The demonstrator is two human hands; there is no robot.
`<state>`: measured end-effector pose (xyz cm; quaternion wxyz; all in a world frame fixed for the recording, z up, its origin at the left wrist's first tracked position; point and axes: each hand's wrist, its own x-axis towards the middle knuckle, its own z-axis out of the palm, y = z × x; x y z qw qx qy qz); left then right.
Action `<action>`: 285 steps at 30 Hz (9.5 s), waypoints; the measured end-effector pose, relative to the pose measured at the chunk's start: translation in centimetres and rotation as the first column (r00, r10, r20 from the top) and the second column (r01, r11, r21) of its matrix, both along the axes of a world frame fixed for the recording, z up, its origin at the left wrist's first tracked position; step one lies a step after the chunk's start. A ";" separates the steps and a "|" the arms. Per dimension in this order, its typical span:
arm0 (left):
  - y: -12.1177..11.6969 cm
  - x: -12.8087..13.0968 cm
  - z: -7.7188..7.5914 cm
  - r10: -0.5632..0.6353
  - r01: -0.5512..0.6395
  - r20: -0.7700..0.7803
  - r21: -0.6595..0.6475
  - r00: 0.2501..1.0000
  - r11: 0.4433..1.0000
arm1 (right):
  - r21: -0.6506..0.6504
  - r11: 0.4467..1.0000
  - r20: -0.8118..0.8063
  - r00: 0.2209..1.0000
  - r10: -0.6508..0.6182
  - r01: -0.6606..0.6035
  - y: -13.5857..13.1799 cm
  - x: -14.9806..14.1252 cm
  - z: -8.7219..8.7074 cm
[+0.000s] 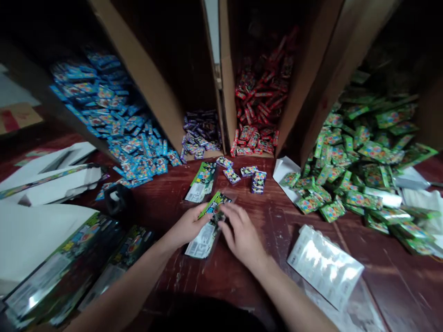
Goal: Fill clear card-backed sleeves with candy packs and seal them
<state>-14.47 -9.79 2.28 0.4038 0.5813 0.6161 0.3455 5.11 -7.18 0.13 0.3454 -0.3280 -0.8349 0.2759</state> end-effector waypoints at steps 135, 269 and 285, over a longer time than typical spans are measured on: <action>34.2 7.3 2.7 0.020 0.650 -0.855 0.409 0.518 0.641 | 0.106 0.852 0.660 0.604 -0.446 0.513 4.5 23.7 0.3; 1.6 7.2 -3.4 -0.454 0.528 -0.596 -0.059 0.663 0.847 | -0.161 0.961 0.391 0.880 0.270 -0.223 4.4 18.1 -3.0; 1.7 13.2 -2.5 -0.094 0.096 -0.142 0.004 0.985 0.995 | -0.590 0.806 -0.252 0.937 -0.242 0.049 2.2 15.2 -1.7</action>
